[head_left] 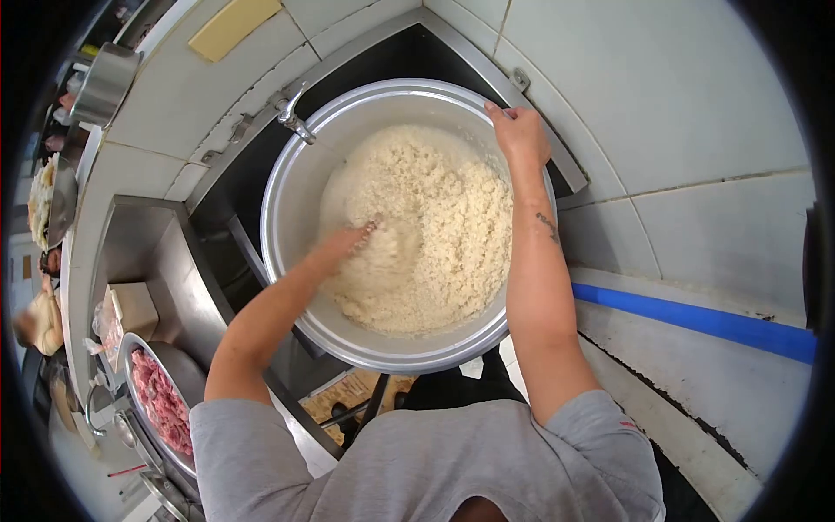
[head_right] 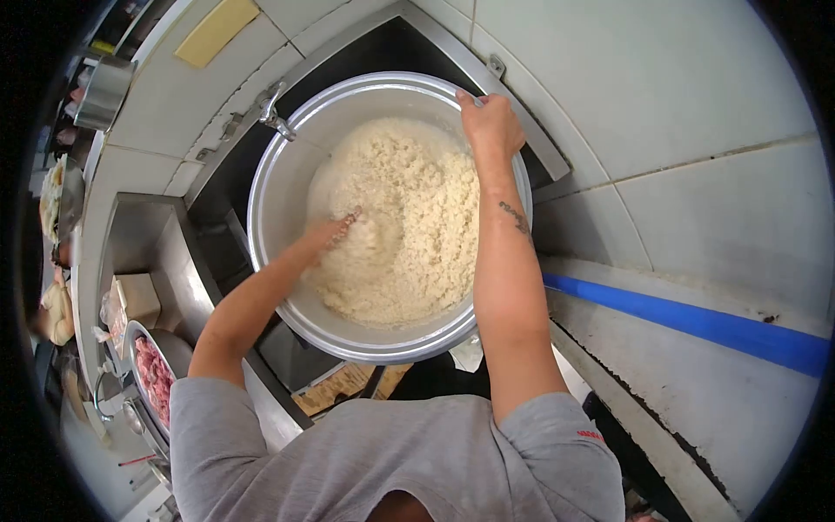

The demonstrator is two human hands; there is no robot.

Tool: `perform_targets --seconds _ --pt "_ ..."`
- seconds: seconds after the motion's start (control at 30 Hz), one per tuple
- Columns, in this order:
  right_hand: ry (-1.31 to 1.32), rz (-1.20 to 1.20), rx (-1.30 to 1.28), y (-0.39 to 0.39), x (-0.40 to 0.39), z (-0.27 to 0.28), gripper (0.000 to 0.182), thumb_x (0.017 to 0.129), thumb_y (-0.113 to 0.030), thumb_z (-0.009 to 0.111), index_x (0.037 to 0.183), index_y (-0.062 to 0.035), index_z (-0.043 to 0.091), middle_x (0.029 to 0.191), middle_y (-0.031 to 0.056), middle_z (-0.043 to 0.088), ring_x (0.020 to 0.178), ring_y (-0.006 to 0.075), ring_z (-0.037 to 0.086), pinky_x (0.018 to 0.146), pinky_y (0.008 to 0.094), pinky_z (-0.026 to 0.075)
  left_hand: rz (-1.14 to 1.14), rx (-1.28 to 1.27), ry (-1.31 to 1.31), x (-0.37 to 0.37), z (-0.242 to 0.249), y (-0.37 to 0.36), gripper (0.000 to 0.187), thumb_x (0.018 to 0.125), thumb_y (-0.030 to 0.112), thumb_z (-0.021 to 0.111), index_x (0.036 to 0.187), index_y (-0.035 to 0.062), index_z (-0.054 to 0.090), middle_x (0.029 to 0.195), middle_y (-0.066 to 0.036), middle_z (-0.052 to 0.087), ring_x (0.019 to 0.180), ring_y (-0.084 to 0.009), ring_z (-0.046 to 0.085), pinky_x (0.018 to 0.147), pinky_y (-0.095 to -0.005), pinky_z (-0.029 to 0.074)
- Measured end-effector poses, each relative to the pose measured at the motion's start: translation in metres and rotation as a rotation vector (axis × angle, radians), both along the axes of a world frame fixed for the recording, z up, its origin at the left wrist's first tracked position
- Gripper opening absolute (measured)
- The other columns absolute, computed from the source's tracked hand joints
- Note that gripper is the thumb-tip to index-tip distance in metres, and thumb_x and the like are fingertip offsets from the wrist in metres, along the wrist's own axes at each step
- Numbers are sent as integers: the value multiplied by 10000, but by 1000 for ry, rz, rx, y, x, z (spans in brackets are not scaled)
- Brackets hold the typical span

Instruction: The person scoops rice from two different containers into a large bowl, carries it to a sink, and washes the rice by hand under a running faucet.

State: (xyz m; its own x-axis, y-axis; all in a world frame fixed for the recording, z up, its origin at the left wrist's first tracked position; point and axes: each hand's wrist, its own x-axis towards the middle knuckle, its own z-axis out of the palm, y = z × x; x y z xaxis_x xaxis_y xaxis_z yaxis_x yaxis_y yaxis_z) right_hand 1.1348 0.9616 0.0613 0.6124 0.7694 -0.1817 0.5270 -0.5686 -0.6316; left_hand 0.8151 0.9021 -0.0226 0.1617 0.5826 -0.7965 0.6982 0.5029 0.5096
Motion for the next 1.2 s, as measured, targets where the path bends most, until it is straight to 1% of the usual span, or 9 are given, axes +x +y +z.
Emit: perform_targets --seconds 0.2,0.43,0.57,0.7,0.77,0.9,0.93,1.0,1.2 --pt "10 -24 -11 3 -3 2 498 743 -499 598 973 -63 662 909 171 663 891 329 630 779 406 473 280 1 -353 41 16 8 445 852 503 471 1037 110 564 1067 -79 583 1086 -207 507 870 -442 406" --pt "2 -15 -10 3 -5 9 476 749 -472 582 970 -58 661 906 170 664 888 332 630 775 407 474 565 396 -485 44 -122 176 326 853 350 507 1066 116 586 967 -48 582 878 -208 529 744 -309 404" --pt "-15 -21 -5 2 -7 9 477 748 -470 578 973 -57 660 903 174 663 883 335 631 769 408 476 311 149 -271 138 -17 145 429 835 351 508 1171 90 563 1269 -108 486 1140 -261 448 958 -434 321" --pt "-32 -24 10 2 -8 7 486 747 -475 576 975 -53 657 903 178 662 884 338 629 771 409 475 -421 80 -564 175 -49 140 466 833 394 475 1210 127 540 1240 -137 503 1078 -255 505 903 -367 382" --pt "-38 -16 17 1 -7 7 489 747 -476 575 978 -53 657 908 178 661 888 338 628 775 409 474 -826 418 -427 186 -91 125 471 854 391 445 1191 74 537 1151 -177 562 1022 -269 543 881 -340 406" --pt "-35 -11 7 1 -6 3 493 746 -479 575 983 -54 657 916 181 660 891 341 627 781 411 472 -1385 259 123 164 48 28 543 844 411 480 1245 45 479 1202 -200 508 1123 -327 476 998 -461 317" --pt "-38 -13 0 3 -5 3 496 745 -481 575 986 -55 657 918 181 660 892 341 626 783 411 472 -1477 534 273 152 66 -7 582 830 404 503 1301 72 422 1301 -174 430 1216 -332 395 996 -519 305" --pt "-30 -15 -3 4 -4 4 501 744 -485 575 992 -57 656 923 181 659 898 342 625 787 411 470 -1353 789 101 118 75 -62 724 808 457 554 1399 149 271 1486 -157 65 1352 -349 155 975 -599 286" --pt "-5 -22 -9 1 -5 -5 505 739 -490 576 999 -65 656 941 178 656 914 336 621 791 406 468 -1454 675 287 96 27 -36 636 847 541 459 1405 320 248 1500 -118 -39 1370 -323 99 1020 -610 207"
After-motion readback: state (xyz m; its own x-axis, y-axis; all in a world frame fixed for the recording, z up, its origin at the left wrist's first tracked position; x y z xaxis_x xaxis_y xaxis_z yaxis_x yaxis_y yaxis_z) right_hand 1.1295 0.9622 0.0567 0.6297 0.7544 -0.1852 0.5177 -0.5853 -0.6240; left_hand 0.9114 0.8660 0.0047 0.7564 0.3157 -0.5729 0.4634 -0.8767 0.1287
